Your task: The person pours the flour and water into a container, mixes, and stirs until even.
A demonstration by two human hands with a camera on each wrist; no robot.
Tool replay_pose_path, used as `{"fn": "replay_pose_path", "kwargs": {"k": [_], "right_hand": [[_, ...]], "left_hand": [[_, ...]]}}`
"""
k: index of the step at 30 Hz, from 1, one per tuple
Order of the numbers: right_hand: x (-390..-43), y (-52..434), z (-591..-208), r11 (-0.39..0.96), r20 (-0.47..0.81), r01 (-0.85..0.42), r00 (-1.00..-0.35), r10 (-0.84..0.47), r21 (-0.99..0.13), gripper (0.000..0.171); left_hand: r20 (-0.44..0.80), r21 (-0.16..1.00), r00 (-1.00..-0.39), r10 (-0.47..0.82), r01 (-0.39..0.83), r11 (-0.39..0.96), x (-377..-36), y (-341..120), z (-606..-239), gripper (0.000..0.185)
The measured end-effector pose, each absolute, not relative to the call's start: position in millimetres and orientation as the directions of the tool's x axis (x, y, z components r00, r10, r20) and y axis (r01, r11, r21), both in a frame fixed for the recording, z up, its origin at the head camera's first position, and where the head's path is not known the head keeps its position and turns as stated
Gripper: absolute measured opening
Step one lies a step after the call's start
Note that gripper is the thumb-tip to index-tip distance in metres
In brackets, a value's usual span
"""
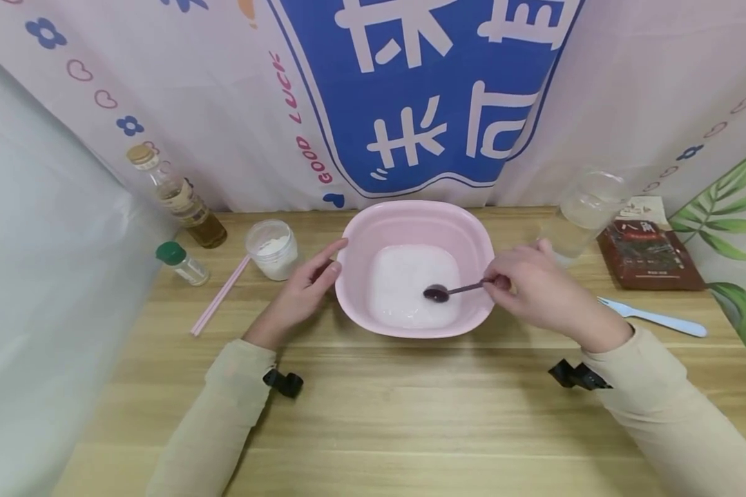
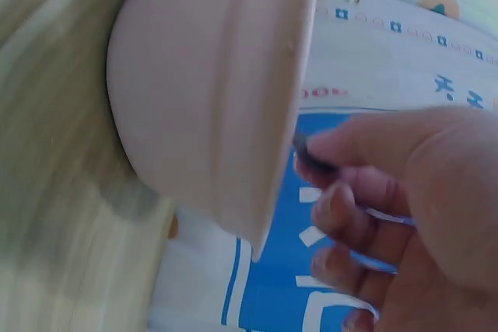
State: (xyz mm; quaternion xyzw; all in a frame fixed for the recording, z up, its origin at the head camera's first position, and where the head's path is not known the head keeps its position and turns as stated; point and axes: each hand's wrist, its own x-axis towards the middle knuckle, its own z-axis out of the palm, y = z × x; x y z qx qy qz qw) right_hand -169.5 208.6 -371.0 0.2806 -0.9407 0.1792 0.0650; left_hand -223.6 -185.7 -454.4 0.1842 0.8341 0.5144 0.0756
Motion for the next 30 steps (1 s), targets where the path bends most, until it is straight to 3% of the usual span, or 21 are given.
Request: {"fn": "replay_pose_path", "kwargs": {"k": [8, 16, 22, 30], "right_hand": [[-189, 183, -380, 0.853, 0.328, -0.456, -0.870, -0.368, -0.253, 0.005], [-192, 151, -389, 0.756, 0.255, -0.555, -0.831, -0.493, -0.347, 0.004], [-178, 176, -378, 0.705, 0.196, -0.594, -0.801, -0.566, -0.388, 0.004], [-175, 210, -370, 0.833, 0.321, -0.495, -0.853, -0.412, -0.246, 0.005]], "left_hand": [[0.076, 0.889, -0.918, 0.390, 0.240, 0.389, -224, -186, -455, 0.051], [0.070, 0.892, -0.919, 0.387, 0.231, 0.388, -223, -186, -454, 0.051], [0.062, 0.894, -0.920, 0.386, 0.223, 0.389, -224, -186, -453, 0.051], [0.045, 0.895, -0.922, 0.386, 0.208, 0.393, -224, -186, -455, 0.051]]}}
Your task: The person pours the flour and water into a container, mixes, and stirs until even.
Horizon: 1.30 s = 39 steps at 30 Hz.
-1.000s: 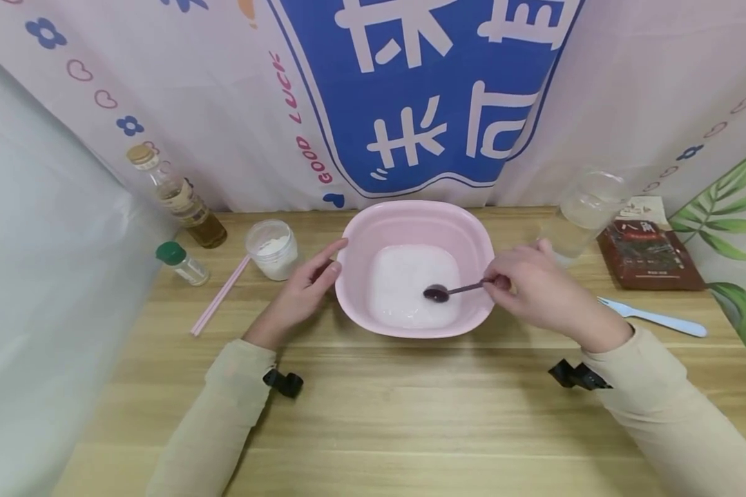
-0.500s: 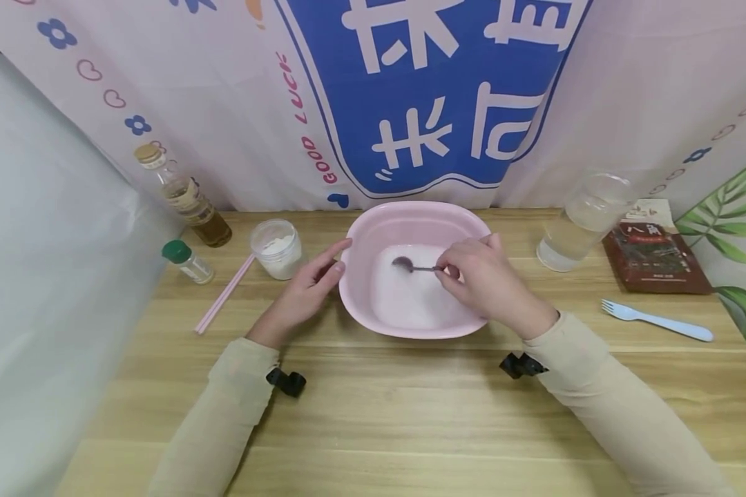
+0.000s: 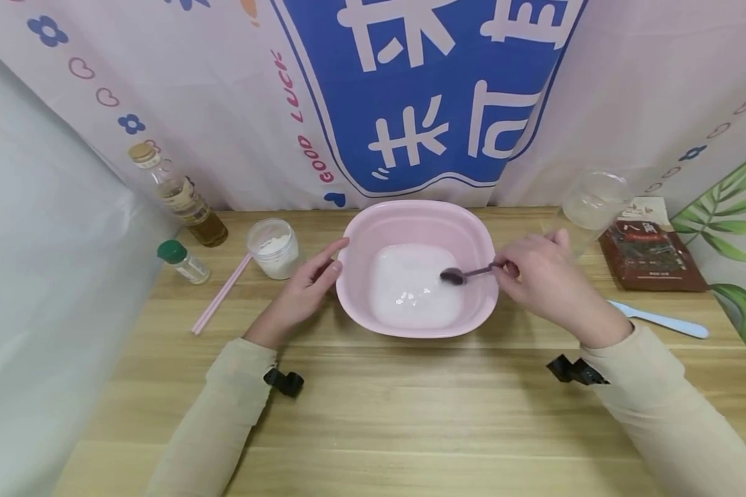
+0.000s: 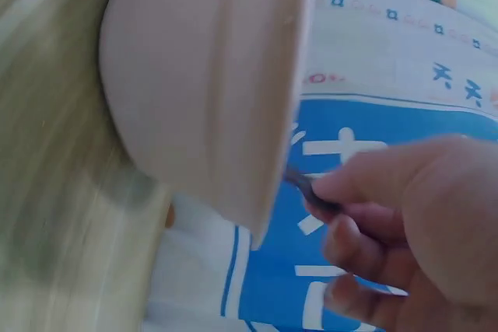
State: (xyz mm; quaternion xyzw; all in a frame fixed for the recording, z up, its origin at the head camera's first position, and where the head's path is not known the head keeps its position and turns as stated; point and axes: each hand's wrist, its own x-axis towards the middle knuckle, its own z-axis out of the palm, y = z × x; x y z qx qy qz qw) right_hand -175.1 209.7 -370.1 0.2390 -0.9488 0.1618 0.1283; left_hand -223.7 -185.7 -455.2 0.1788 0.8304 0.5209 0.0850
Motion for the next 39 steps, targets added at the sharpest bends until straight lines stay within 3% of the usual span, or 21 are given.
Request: {"fn": "replay_pose_path", "kwargs": {"k": [6, 13, 19, 25, 31, 39], "right_hand": [[-192, 185, -382, 0.853, 0.318, -0.454, -0.873, -0.369, -0.258, 0.004], [-192, 158, -392, 0.759, 0.248, -0.548, -0.836, -0.489, -0.352, 0.004], [-180, 179, -381, 0.701, 0.207, -0.590, -0.804, -0.557, -0.400, 0.004], [-178, 205, -375, 0.798, 0.304, -0.527, -0.842, -0.445, -0.293, 0.005], [-192, 187, -386, 0.845, 0.343, -0.461, -0.866, -0.363, -0.270, 0.004], [-199, 157, -391, 0.724, 0.246, -0.575, -0.818, -0.520, -0.381, 0.003]], "left_hand": [[0.052, 0.901, -0.921, 0.387, 0.210, 0.380, -223, -185, -456, 0.051], [0.057, 0.904, -0.916, 0.397, 0.217, 0.369, -223, -183, -455, 0.051], [0.052, 0.903, -0.918, 0.393, 0.211, 0.374, -222, -184, -453, 0.051], [0.048, 0.898, -0.921, 0.387, 0.209, 0.387, -222, -186, -451, 0.051], [0.058, 0.894, -0.918, 0.393, 0.223, 0.389, -223, -186, -452, 0.050], [0.047, 0.897, -0.921, 0.386, 0.209, 0.390, -222, -186, -452, 0.050]]}}
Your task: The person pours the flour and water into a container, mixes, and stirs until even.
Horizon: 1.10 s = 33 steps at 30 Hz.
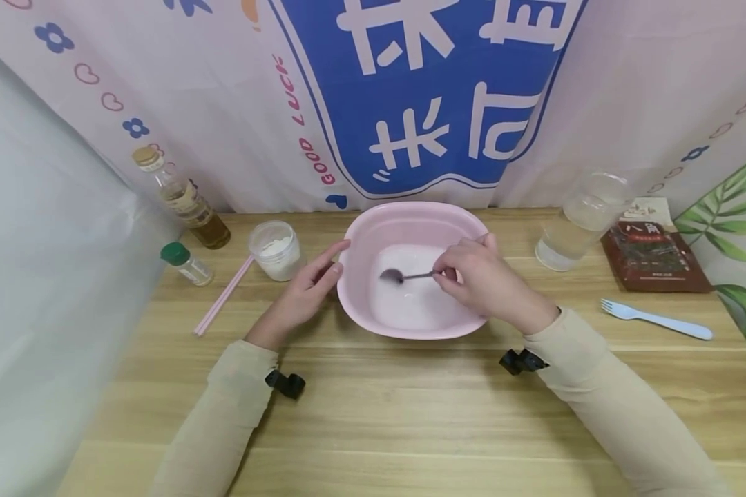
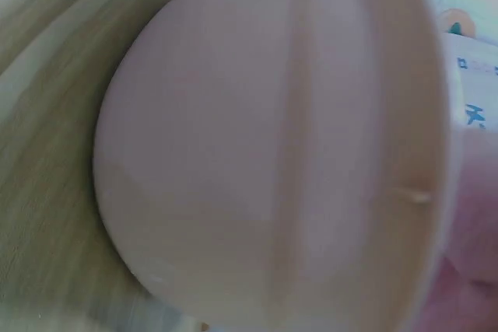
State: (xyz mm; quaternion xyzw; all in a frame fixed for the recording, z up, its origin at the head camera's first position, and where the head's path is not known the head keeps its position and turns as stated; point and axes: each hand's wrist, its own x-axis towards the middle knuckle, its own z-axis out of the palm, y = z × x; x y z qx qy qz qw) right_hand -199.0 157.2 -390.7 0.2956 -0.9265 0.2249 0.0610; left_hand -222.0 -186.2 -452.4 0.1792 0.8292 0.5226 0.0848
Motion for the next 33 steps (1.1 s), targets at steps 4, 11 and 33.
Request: {"fn": "replay_pose_path", "kwargs": {"k": [4, 11, 33], "right_hand": [[-189, 171, -381, 0.690, 0.182, -0.592, -0.798, -0.575, -0.417, 0.008], [-179, 201, -368, 0.810, 0.264, -0.503, -0.860, -0.436, -0.302, 0.006], [-175, 192, -372, 0.758, 0.179, -0.526, -0.849, -0.498, -0.387, 0.006]], "left_hand": [[0.041, 0.898, -0.922, 0.384, 0.203, 0.392, -222, -186, -452, 0.051], [0.039, 0.892, -0.923, 0.382, 0.204, 0.404, -223, -187, -450, 0.052], [0.042, 0.908, -0.921, 0.387, 0.197, 0.371, -221, -184, -452, 0.051]]}}
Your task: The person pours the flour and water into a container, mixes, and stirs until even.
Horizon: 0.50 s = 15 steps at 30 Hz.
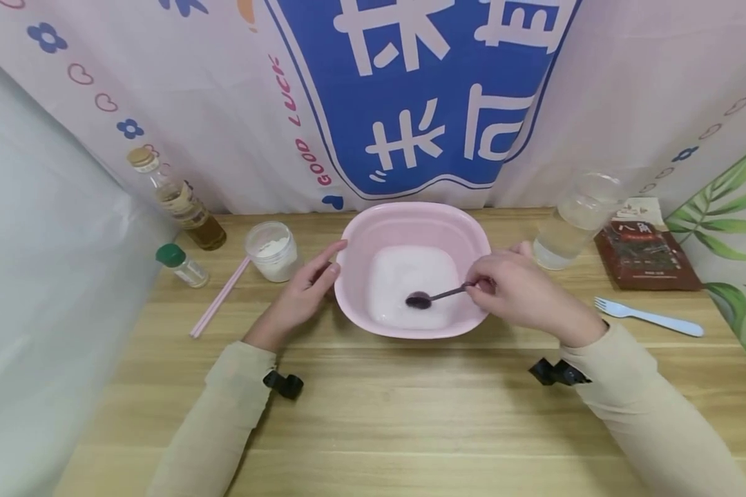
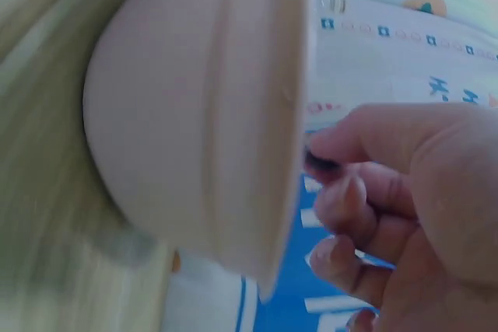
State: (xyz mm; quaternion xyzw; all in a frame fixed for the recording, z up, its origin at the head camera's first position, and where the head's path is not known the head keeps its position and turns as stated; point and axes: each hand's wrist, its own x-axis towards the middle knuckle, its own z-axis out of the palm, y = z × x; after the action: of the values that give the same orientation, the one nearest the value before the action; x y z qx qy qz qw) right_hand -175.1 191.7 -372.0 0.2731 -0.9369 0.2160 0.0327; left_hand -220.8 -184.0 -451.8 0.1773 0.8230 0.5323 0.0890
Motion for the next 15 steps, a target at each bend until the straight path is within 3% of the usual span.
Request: {"fn": "replay_pose_path", "kwargs": {"k": [7, 15], "right_hand": [[-177, 208, -370, 0.817, 0.278, -0.490, -0.866, -0.416, -0.306, 0.006], [-179, 200, -372, 0.699, 0.224, -0.601, -0.797, -0.561, -0.388, 0.006]], "left_hand": [[0.037, 0.898, -0.924, 0.382, 0.199, 0.393, -220, -185, -451, 0.051], [0.037, 0.900, -0.922, 0.386, 0.199, 0.388, -221, -185, -453, 0.051]]}}
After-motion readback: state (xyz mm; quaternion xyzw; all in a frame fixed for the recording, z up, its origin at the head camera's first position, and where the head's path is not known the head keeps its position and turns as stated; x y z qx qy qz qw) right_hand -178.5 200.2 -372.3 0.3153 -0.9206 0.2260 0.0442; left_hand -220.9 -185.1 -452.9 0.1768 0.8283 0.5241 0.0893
